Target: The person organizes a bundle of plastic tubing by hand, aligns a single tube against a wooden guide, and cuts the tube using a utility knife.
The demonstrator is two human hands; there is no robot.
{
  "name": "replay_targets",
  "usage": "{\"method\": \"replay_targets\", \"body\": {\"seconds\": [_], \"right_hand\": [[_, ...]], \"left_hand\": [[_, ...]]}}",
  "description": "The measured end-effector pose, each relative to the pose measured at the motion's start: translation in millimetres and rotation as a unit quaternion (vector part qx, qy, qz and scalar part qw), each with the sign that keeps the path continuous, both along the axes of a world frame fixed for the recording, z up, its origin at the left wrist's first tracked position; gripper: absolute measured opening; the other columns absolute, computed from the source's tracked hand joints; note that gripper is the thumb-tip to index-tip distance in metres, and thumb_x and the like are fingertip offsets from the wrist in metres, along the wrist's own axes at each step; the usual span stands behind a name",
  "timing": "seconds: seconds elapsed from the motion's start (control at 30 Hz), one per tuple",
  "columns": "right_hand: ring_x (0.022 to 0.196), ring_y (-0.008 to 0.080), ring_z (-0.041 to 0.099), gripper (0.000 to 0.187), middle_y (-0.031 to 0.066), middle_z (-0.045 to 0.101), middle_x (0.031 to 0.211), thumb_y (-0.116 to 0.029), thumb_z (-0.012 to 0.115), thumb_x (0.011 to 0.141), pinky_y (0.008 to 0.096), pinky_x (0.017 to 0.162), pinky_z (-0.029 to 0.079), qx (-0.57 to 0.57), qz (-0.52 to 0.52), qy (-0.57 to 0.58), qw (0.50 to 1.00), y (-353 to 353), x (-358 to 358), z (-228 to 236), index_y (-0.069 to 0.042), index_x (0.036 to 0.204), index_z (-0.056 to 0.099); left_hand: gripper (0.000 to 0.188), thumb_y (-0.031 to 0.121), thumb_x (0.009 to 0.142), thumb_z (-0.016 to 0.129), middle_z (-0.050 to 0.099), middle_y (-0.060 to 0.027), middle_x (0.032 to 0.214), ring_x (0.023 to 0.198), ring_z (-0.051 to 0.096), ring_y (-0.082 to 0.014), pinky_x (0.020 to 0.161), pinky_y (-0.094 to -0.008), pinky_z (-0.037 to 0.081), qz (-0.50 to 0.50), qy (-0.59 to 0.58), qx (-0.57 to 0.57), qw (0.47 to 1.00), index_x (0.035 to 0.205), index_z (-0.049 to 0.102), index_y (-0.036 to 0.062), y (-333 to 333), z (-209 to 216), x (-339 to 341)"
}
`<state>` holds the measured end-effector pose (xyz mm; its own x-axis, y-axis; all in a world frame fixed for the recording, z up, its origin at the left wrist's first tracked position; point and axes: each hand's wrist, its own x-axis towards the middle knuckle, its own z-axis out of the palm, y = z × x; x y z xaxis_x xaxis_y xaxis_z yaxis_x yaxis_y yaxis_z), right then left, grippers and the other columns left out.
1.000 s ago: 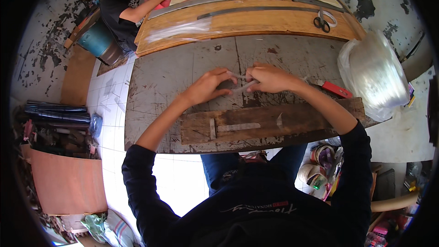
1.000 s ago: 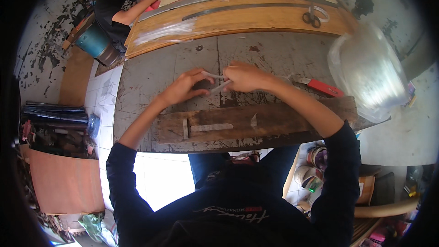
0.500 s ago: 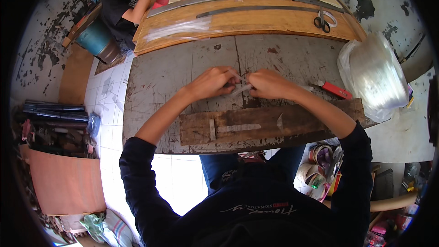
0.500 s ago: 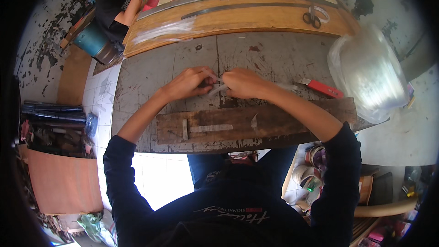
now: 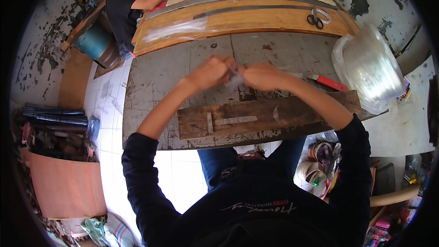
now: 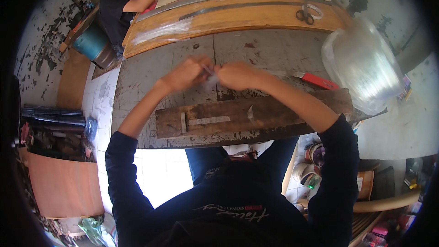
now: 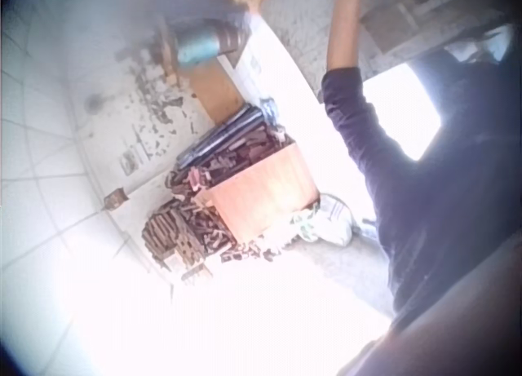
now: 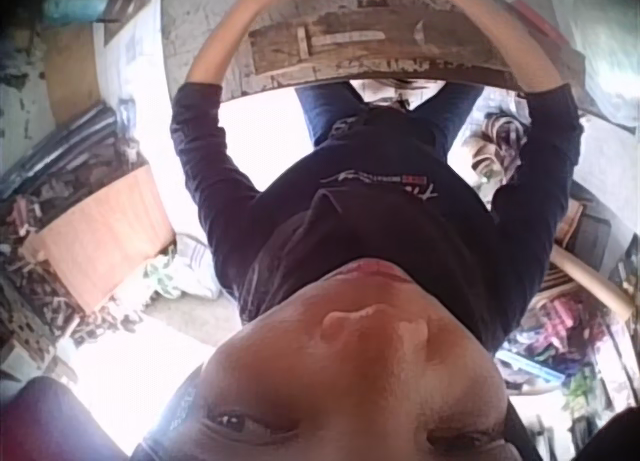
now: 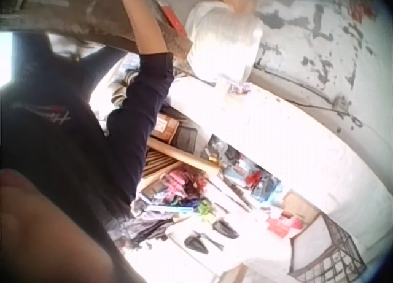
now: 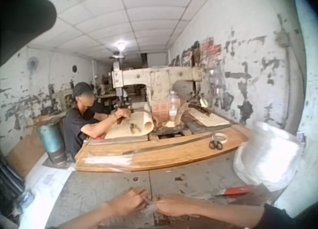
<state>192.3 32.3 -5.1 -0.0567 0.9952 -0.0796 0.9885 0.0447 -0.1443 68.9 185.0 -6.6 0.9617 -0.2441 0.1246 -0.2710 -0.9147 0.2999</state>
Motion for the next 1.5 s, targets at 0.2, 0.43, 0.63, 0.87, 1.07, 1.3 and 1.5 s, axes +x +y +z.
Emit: {"method": "replay_targets", "body": {"seconds": [0.2,0.43,0.63,0.87,1.07,1.3,1.5], "right_hand": [[0.056,0.0132,0.047,0.022,0.0027,0.045,0.064,-0.022,0.034,0.093,0.0275,0.05,0.043,0.006,-0.091,0.534,0.841,8.7,35.1,43.2,-0.003,0.086,0.041],[0.047,0.0046,0.034,0.016,-0.0027,0.037,0.061,-0.019,0.037,0.092,0.019,0.04,0.029,0.009,-0.113,0.699,0.706,-2.5,6.2,67.1,-0.006,0.082,0.041],[0.044,0.002,0.03,0.024,-0.0068,0.034,0.056,-0.03,0.048,0.089,0.0182,0.038,0.023,0.001,-0.137,0.547,0.826,-5.2,9.8,62.8,-0.009,0.08,0.041],[0.043,0.0018,0.025,0.029,-0.0074,0.032,0.056,-0.037,0.045,0.09,0.0184,0.037,0.021,-0.048,-0.064,0.545,0.835,-0.5,8.3,71.2,-0.011,0.078,0.039],[0.044,0.0019,0.031,0.033,-0.0057,0.035,0.056,-0.038,0.042,0.091,0.0184,0.037,0.025,-0.124,-0.056,0.477,0.868,16.7,5.7,68.4,-0.01,0.074,0.038],[0.046,0.0069,0.041,0.029,0.0005,0.048,0.062,-0.029,0.039,0.093,0.0218,0.041,0.036,-0.154,-0.078,0.379,0.909,70.8,31.5,48.5,-0.007,0.075,0.043],[0.08,0.0265,0.055,0.028,0.017,0.053,0.085,-0.025,0.049,0.087,0.0375,0.07,0.045,0.124,-0.076,0.114,0.983,152.7,79.7,48.8,0.002,0.093,0.049]], "left_hand": [[0.046,0.033,0.091,0.04,0.048,-0.0156,0.111,0.11,0.043,-0.021,0.09,-0.0335,0.04,0.181,0.03,-0.783,0.594,0.115,0.038,-0.0062,-11.2,47.1,1.7],[0.029,0.03,0.093,0.038,0.054,-0.0098,0.093,0.082,0.054,-0.0185,0.08,-0.0354,0.045,0.165,-0.03,-0.692,0.702,0.105,0.046,0.0046,-64.7,63.1,29.0],[0.021,0.024,0.095,0.031,0.043,-0.0018,0.069,0.065,0.046,-0.013,0.065,-0.0301,0.043,0.198,-0.24,-0.8,0.513,0.083,0.039,0.0094,-51.4,83.8,42.4],[0.025,0.024,0.095,0.03,0.03,0.0015,0.061,0.052,0.029,-0.0086,0.051,-0.0233,0.033,0.085,-0.236,-0.887,0.386,0.077,0.038,0.0088,17.2,84.8,18.6],[0.023,0.021,0.095,0.029,0.031,0.0017,0.064,0.055,0.031,-0.0093,0.055,-0.0241,0.033,0.162,-0.284,-0.857,0.4,0.076,0.038,0.0092,45.2,63.2,-9.5],[0.012,0.019,0.087,0.039,0.047,0.0003,0.086,0.074,0.039,-0.0104,0.058,-0.0223,0.032,0.433,-0.209,-0.734,0.479,0.078,0.045,0.0145,86.0,40.1,-38.7],[0.008,0.016,0.086,0.043,0.046,-0.0033,0.082,0.069,0.042,-0.0116,0.052,-0.022,0.032,0.34,-0.291,-0.8,0.399,0.087,0.049,0.0098,160.2,44.7,7.4]]}}
